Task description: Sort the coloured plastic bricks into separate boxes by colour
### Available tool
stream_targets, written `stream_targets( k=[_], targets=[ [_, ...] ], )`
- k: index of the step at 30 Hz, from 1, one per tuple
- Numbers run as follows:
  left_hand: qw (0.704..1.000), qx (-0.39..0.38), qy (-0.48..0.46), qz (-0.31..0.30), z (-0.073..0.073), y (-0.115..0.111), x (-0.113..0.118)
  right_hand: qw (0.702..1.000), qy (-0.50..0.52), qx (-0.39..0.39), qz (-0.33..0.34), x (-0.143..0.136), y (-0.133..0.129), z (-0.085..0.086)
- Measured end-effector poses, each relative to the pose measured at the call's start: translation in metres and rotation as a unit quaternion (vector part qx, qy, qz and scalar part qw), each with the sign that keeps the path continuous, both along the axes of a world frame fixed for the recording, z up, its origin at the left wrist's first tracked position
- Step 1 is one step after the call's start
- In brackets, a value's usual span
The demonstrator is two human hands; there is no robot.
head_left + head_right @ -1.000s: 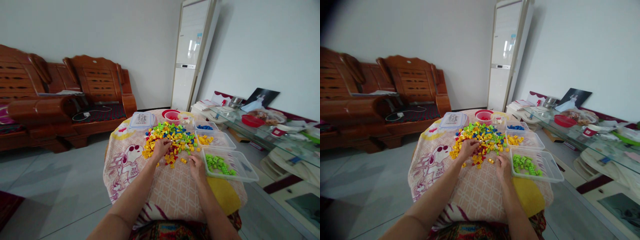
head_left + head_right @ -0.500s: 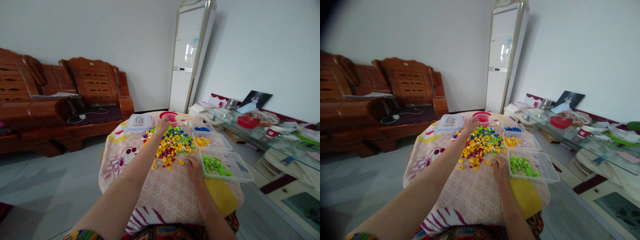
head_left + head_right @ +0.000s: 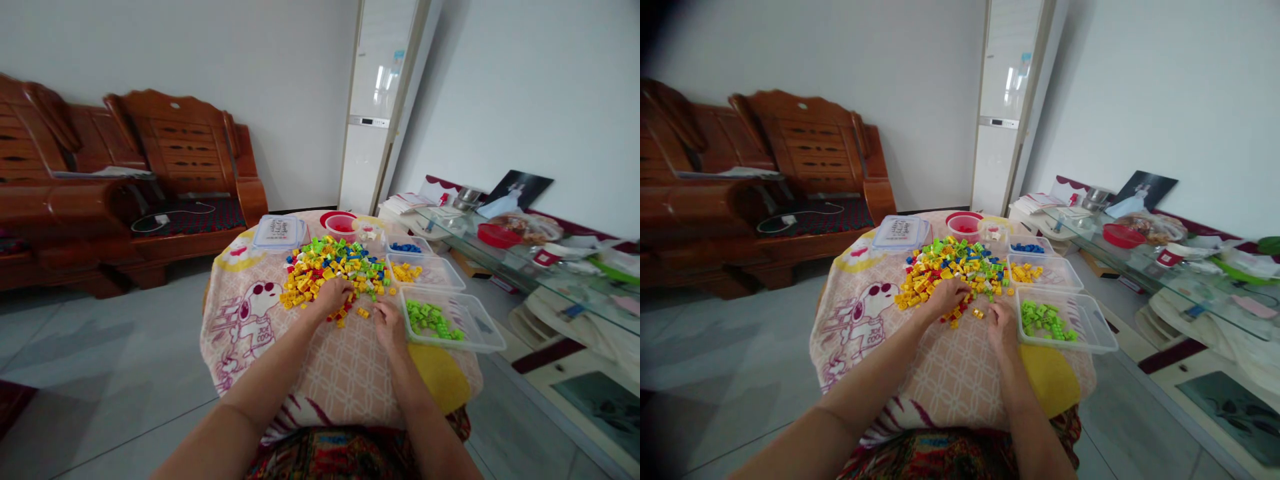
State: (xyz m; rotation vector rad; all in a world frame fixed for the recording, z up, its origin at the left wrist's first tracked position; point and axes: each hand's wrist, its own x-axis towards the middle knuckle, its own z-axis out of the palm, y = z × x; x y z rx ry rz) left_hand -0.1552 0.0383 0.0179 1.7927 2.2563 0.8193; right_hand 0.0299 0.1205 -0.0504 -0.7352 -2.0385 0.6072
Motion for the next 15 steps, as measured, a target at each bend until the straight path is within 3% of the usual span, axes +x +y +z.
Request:
stream_targets(
  k=[3,6,9,15],
  targets=[
    [0.997,0.049,-0.056,-0.008,0.000,0.002,0.001,1.000,0.001,0.001,0.004,0.000,0.001,-0.002],
    [0.989,0.103,-0.065,0.082,-0.003,-0.002,-0.007,1.000,0.008,-0.001,0.004,0.000,0.002,-0.004],
    [0.986,0.084,-0.029,0.144,-0.006,-0.010,-0.017,1.000,0.012,-0.005,0.001,-0.001,0.001,-0.004],
    [0.991,-0.005,0.098,0.089,-0.008,-0.014,-0.021,1.000,0.006,-0.007,0.011,-0.001,0.002,-0.002]
  ],
)
